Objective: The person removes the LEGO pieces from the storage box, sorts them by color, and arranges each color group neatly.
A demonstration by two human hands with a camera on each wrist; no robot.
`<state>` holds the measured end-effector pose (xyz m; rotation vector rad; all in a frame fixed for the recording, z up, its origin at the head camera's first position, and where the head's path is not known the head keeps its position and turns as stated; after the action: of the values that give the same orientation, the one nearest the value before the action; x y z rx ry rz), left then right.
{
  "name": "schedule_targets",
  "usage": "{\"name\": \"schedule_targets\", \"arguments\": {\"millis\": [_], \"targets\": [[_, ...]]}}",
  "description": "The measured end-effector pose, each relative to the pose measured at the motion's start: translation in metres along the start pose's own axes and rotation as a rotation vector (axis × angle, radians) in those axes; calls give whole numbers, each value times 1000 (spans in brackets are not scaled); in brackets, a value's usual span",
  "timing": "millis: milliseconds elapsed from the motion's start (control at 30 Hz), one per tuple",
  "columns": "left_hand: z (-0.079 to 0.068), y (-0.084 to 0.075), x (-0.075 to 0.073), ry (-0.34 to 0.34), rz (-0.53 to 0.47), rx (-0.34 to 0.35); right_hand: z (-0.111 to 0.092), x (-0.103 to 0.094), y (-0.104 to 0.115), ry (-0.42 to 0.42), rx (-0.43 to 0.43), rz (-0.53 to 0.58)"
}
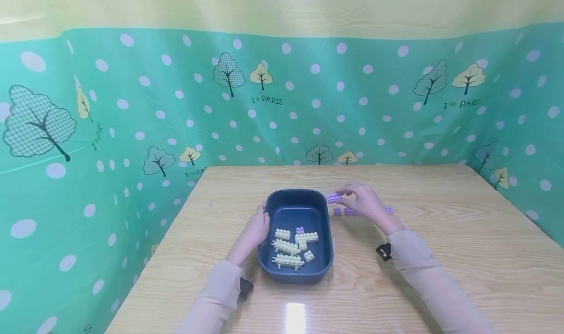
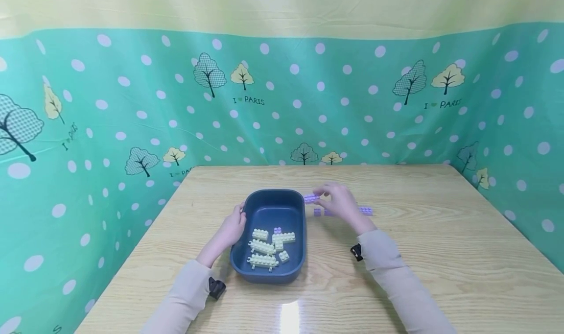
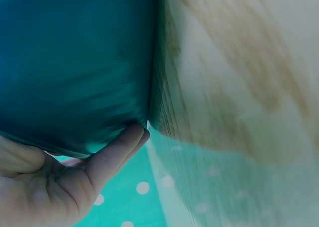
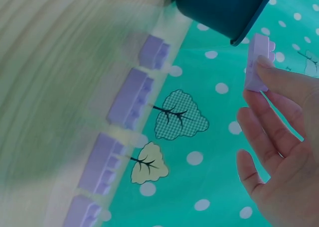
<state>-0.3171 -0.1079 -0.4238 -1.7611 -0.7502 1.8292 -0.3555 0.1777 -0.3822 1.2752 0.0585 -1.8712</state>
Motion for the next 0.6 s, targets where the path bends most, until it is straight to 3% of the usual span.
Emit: {"name": "schedule_targets", "arguments": {"millis": [600], "targets": [[-2,-2,-1,-10,-1,8,-28,-25,-34,24,143,11]]}}
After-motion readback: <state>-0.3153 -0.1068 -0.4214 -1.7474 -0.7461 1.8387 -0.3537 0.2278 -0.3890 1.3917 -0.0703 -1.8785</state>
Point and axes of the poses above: each hand's wrist, its own z-axis towards the middle knuckle, its own x-axis out of the palm, y = z × x, the point moved 4 cm from there along z, towards the middle knuckle, and after that the axes turned 11 degrees about -x, right-handed, at the moved point
